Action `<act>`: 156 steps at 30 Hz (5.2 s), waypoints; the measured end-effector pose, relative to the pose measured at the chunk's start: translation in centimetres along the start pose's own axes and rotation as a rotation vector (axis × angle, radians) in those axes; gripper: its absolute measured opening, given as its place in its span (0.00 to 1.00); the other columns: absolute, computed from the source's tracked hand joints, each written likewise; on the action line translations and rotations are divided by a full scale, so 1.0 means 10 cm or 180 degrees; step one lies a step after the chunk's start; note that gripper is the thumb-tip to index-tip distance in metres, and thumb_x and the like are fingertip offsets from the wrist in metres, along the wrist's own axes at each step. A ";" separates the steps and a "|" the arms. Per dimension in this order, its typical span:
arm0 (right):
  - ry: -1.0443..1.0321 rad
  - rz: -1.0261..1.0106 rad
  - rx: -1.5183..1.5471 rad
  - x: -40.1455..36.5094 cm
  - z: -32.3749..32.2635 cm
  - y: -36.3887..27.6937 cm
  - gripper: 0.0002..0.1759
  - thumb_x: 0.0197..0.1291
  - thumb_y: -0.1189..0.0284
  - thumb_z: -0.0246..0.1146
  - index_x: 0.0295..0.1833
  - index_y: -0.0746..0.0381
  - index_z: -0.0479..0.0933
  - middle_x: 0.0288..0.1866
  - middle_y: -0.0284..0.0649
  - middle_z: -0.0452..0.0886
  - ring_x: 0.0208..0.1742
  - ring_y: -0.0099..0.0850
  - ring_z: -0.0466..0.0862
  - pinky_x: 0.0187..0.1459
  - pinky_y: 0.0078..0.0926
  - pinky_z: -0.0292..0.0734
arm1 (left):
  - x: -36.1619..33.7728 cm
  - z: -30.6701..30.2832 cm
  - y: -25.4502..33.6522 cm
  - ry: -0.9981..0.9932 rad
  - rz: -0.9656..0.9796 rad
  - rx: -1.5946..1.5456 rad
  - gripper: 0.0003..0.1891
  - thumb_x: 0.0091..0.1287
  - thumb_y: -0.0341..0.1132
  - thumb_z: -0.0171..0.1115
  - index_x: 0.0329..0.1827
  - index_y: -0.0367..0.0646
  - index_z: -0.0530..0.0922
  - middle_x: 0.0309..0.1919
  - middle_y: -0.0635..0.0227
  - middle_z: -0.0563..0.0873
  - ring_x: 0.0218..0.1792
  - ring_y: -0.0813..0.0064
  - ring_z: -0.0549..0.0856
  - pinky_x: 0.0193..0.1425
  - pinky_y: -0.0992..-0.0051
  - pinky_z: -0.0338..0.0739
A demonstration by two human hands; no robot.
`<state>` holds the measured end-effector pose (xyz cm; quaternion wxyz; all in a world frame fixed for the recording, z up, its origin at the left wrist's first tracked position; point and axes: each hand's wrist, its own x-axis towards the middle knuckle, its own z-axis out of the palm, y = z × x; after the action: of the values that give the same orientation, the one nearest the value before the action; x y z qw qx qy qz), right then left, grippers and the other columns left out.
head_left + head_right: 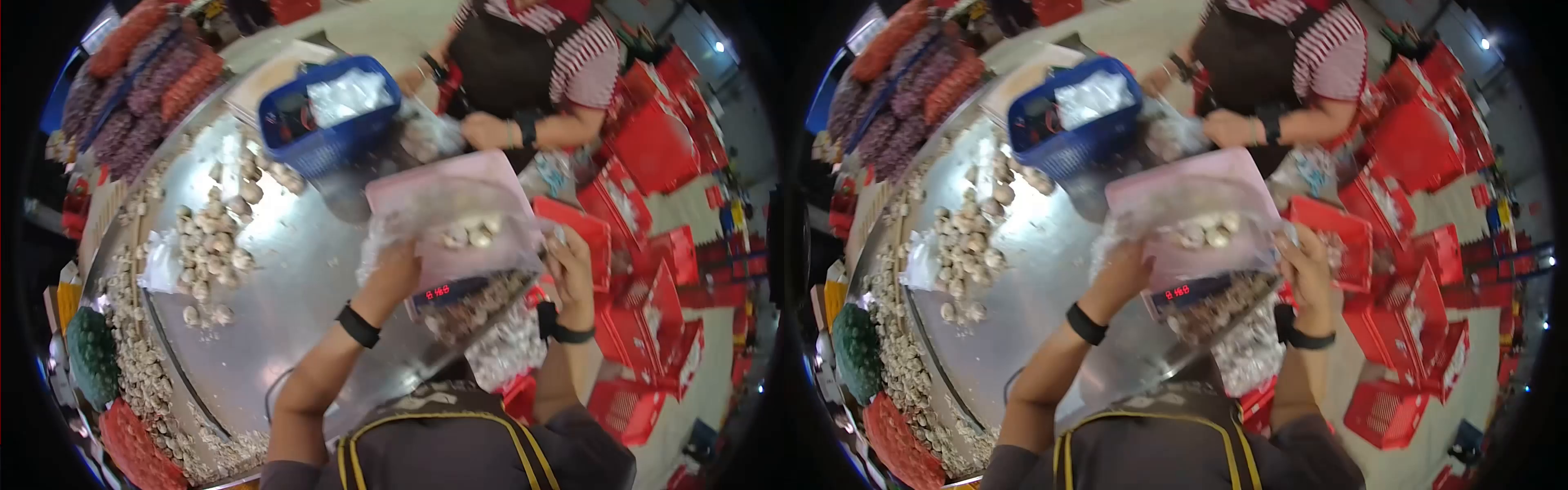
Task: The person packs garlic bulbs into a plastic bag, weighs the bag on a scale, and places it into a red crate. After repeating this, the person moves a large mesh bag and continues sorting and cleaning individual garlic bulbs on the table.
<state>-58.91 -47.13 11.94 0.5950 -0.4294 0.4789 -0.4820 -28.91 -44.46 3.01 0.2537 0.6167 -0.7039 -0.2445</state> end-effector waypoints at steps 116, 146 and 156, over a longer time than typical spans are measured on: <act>-0.1857 0.3188 0.1789 -1.27 3.06 2.43 0.11 0.68 0.69 0.54 0.38 0.65 0.78 0.36 0.41 0.82 0.46 0.34 0.83 0.54 0.41 0.79 | -4.19 -1.49 -1.12 0.0636 -0.0594 -0.1723 0.08 0.66 0.35 0.59 0.42 0.42 0.81 0.30 0.52 0.84 0.31 0.52 0.84 0.36 0.62 0.77; -0.2625 -0.1792 -0.1678 -2.62 3.71 1.75 0.11 0.65 0.75 0.56 0.49 0.61 0.81 0.38 0.37 0.84 0.39 0.26 0.83 0.39 0.24 0.77 | -3.91 -1.96 -0.98 -0.0009 -0.1114 -0.3810 0.32 0.71 0.44 0.58 0.75 0.41 0.60 0.54 0.70 0.81 0.36 0.80 0.80 0.36 0.81 0.74; -0.3213 0.2390 0.1423 -2.28 3.42 2.08 0.13 0.69 0.65 0.58 0.43 0.63 0.82 0.33 0.33 0.84 0.28 0.16 0.78 0.28 0.11 0.72 | -4.09 -1.80 -0.95 -0.0727 -0.1308 -0.2174 0.17 0.63 0.34 0.67 0.21 0.37 0.70 0.18 0.75 0.70 0.20 0.84 0.65 0.25 0.78 0.57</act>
<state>-23.64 -19.51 1.21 0.9482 -0.2727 0.1472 -0.0697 -5.46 -5.55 8.08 0.3100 0.5937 -0.4682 -0.5764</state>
